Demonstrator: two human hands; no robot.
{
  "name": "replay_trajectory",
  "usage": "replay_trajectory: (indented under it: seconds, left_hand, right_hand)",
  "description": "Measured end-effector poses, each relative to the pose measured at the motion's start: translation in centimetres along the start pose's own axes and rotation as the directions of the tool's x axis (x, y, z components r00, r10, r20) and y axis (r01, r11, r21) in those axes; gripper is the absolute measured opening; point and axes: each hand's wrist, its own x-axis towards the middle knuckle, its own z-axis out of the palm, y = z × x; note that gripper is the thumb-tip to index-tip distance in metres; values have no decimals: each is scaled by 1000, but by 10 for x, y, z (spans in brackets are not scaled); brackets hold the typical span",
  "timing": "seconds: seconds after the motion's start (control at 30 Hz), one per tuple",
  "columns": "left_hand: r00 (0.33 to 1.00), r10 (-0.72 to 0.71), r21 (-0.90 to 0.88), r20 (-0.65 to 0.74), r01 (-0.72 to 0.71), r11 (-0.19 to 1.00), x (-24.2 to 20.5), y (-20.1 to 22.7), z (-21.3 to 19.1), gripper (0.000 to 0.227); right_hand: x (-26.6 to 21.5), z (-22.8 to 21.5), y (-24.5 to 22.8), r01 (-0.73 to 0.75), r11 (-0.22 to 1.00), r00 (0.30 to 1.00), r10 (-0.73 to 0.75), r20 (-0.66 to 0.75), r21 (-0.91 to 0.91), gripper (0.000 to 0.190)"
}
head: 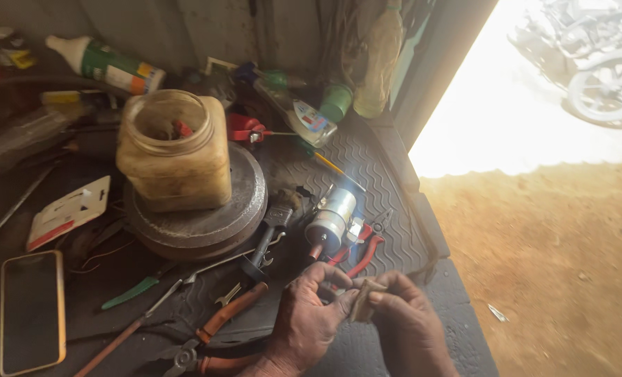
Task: The person manipulates a cylindrical fuel pump component on a workbench using pliers and a screwdriver, removing and attaching small metal clips and wires.
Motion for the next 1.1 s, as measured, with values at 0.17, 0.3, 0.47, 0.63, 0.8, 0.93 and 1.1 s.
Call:
replay_trajectory:
  seconds: [0.17, 0.3, 0.47, 0.63, 0.8, 0.93, 1.1]
  left_hand:
    - [882, 464, 282, -81, -427, 859, 21, -1, -16, 32]
    - [715, 697, 462, -53, -602, 652, 53, -11, -26, 77]
    - [772, 633, 429, -59, -554, 714, 68, -26, -11, 95]
    - [886, 442, 269, -142, -395, 878, 81, -36, -14, 83]
    - [912, 329, 117, -246, -309, 944, 92, -34, -12, 60]
    - [871, 358, 125, -336, -335, 934, 101, -35, -4, 52]
    - [842, 379, 230, -384, -310, 922, 101, -39, -3, 47]
  right_hand:
    - [12, -3, -20, 313, 893, 931, -356, -81, -322, 14]
    - [33, -6, -32, 246, 541, 812, -568, -134, -805, 10]
    - [61, -3, -42, 361, 134, 728, -659, 189, -923, 16]
    - [81, -1, -51, 458, 76, 728, -604, 325, -886, 16]
    - [90, 2, -57, 524, -145, 689, -508, 518, -839, 19]
    - [101, 0, -54, 630, -106, 661, -447, 602, -770, 21]
    - [115, -4, -48, 665, -71, 674, -373, 638, -743, 21]
